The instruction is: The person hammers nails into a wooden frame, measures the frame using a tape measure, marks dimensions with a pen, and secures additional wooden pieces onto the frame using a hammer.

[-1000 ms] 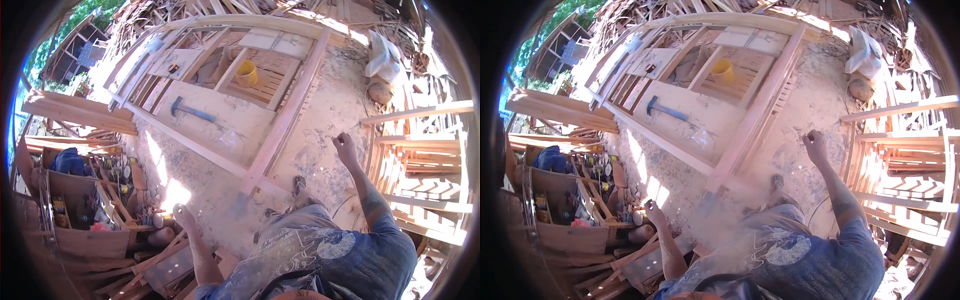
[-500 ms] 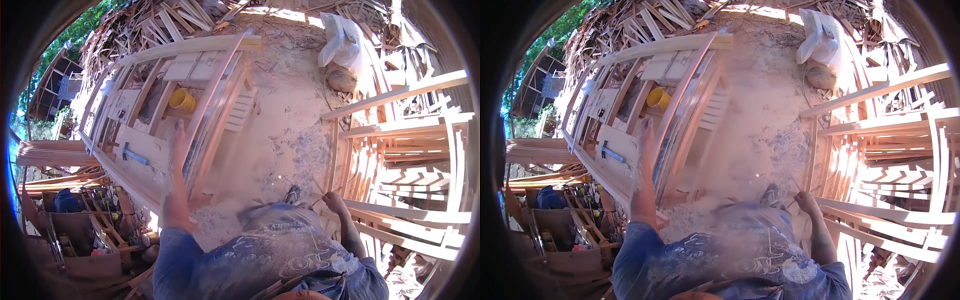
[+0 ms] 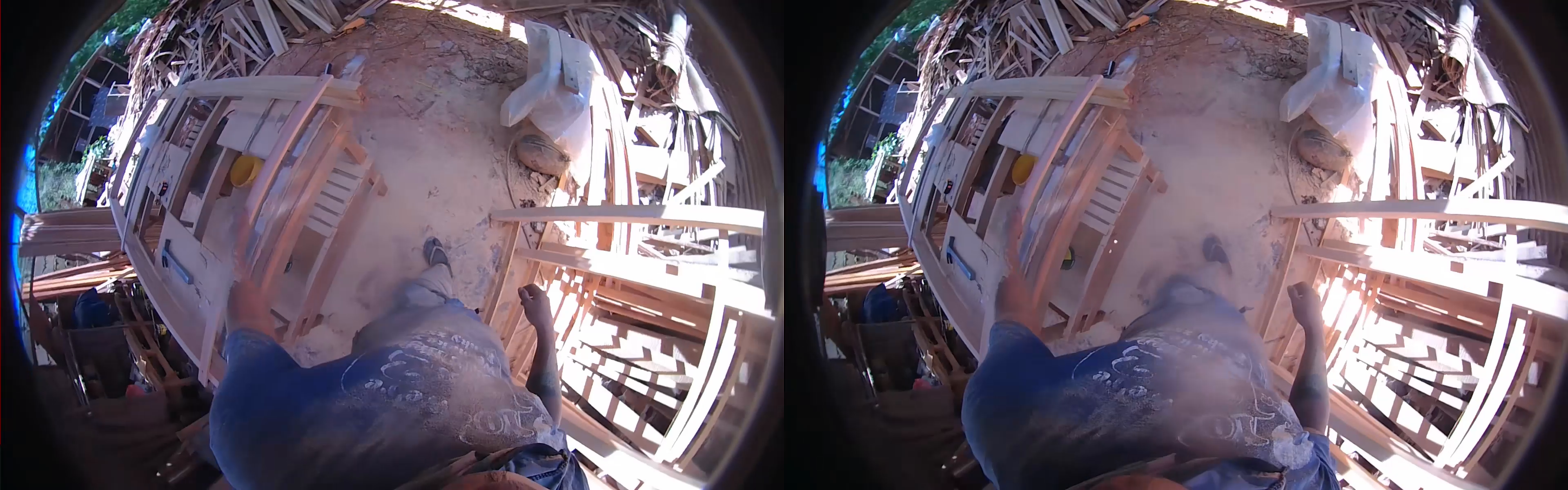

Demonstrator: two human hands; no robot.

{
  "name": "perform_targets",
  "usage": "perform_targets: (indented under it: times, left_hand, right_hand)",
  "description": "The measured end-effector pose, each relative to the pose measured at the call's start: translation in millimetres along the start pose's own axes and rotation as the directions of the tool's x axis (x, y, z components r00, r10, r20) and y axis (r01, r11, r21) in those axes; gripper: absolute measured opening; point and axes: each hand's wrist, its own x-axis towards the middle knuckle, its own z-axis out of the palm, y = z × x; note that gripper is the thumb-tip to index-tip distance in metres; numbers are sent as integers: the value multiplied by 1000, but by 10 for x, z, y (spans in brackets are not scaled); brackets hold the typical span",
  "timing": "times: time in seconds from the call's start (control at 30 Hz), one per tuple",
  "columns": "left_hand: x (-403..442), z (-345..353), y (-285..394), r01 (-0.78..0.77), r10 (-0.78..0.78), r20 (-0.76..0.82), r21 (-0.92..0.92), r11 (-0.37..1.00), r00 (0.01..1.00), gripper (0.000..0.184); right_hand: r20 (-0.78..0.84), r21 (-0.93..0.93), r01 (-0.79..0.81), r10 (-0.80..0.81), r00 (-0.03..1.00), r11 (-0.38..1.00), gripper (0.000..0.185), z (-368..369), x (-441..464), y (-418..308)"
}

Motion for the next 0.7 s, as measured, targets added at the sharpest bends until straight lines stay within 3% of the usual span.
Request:
perform_targets:
  times: [0.07,0.17,0.27,0.3,0.33,0.4,0.47,0.5,0.57,0.6,0.67,0.7]
  left_hand:
    - [-206,-199,45,16,-15,-21,55,998,1000,47]
    - [-568,-626,336,21,-17,-36,92,996,999,44]
    - [-897,-562,512,95,-87,-106,73,993,991,42]
    - [-1065,-348,499,149,-140,-144,54,987,980,35]
    - [-1226,-126,478,202,-193,-182,31,979,964,29]
    - [-1634,-398,1031,335,-352,-154,-124,934,923,25]
    - [-2047,-552,1538,210,-213,-251,-38,977,944,27]
    - [-2174,-668,1832,215,-233,-274,-95,972,933,25]
    - [-2546,-648,2118,236,-242,-103,-66,969,965,24]
    - [-2748,-576,2205,232,-232,90,11,973,968,25]
    - [-2946,-668,2553,438,-415,189,-107,892,890,28]
    - [-2958,-693,2667,446,-425,166,-126,886,890,30]
  right_hand:
    - [94,7,-54,53,994,999,34,-196,569,-202]
    - [181,167,51,-82,980,985,30,-471,1468,-663]
    - [261,97,264,-280,924,960,29,-647,2477,-1106]
    - [223,-21,419,-404,887,908,29,-551,2992,-994]
    - [251,-38,308,-290,924,950,29,-727,3000,-1597]
    - [273,-67,426,-394,877,902,29,-626,3547,-1881]
    - [345,-6,417,-389,854,909,28,-463,3918,-2332]
    - [383,16,413,-388,839,910,27,-389,4084,-2570]
    - [456,79,446,-430,779,891,25,-117,4382,-2914]
    - [488,118,463,-457,744,879,23,23,4507,-3084]
    - [580,189,434,-457,674,881,22,248,4611,-3392]
    - [619,226,411,-456,639,883,21,348,4696,-3502]
